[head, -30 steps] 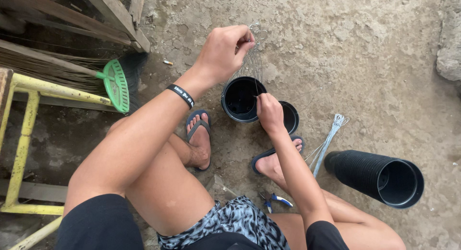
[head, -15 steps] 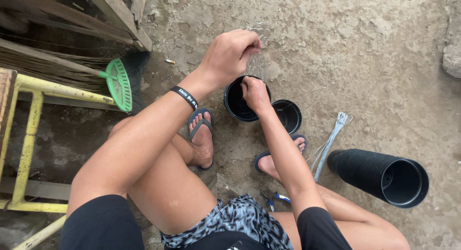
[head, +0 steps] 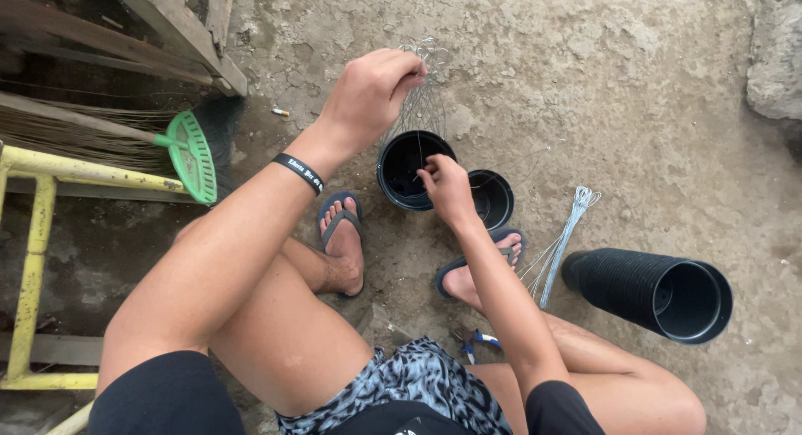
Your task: The person sits on the ground and assembles wire baskets by threading metal wires through holes in black plastic pots. They bend and twist the wires by hand and use pliers to cut and secure the wire ends. The person repeats this process for multiple pots.
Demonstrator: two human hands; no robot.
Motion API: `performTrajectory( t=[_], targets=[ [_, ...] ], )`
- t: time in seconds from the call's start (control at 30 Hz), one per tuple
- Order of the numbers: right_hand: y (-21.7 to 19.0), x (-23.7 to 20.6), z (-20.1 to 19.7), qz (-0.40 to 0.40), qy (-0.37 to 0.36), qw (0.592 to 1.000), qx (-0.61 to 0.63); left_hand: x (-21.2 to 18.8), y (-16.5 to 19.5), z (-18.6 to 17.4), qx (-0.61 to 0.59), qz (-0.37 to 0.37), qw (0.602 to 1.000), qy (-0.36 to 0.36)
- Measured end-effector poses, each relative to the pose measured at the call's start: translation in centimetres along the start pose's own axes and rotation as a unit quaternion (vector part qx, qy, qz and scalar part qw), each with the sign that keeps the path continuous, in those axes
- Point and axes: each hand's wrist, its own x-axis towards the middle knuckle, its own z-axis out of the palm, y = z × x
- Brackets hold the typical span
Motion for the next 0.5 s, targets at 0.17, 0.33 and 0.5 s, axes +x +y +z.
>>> performTrajectory(
  t=[0.17, 0.33, 0.5],
  targets=[
    [2.3, -4.9, -1.8, 0.006, 0.094, 0.996, 0.007, -0.1, -0.1, 0.0, -0.003, 0.021, 1.000, 0.004],
    [4.8, -7.3, -3.6, 0.047, 0.108, 0.985, -0.123, -0.1, -0.1, 0.1, -0.003, 0.036, 0.999, 0.006],
    [6.6, -8.0, -3.5, -0.099, -0.045, 0.931, -0.348, -0.1, -0.2, 0.3, 0.006, 0.052, 0.999, 0.009]
  ],
)
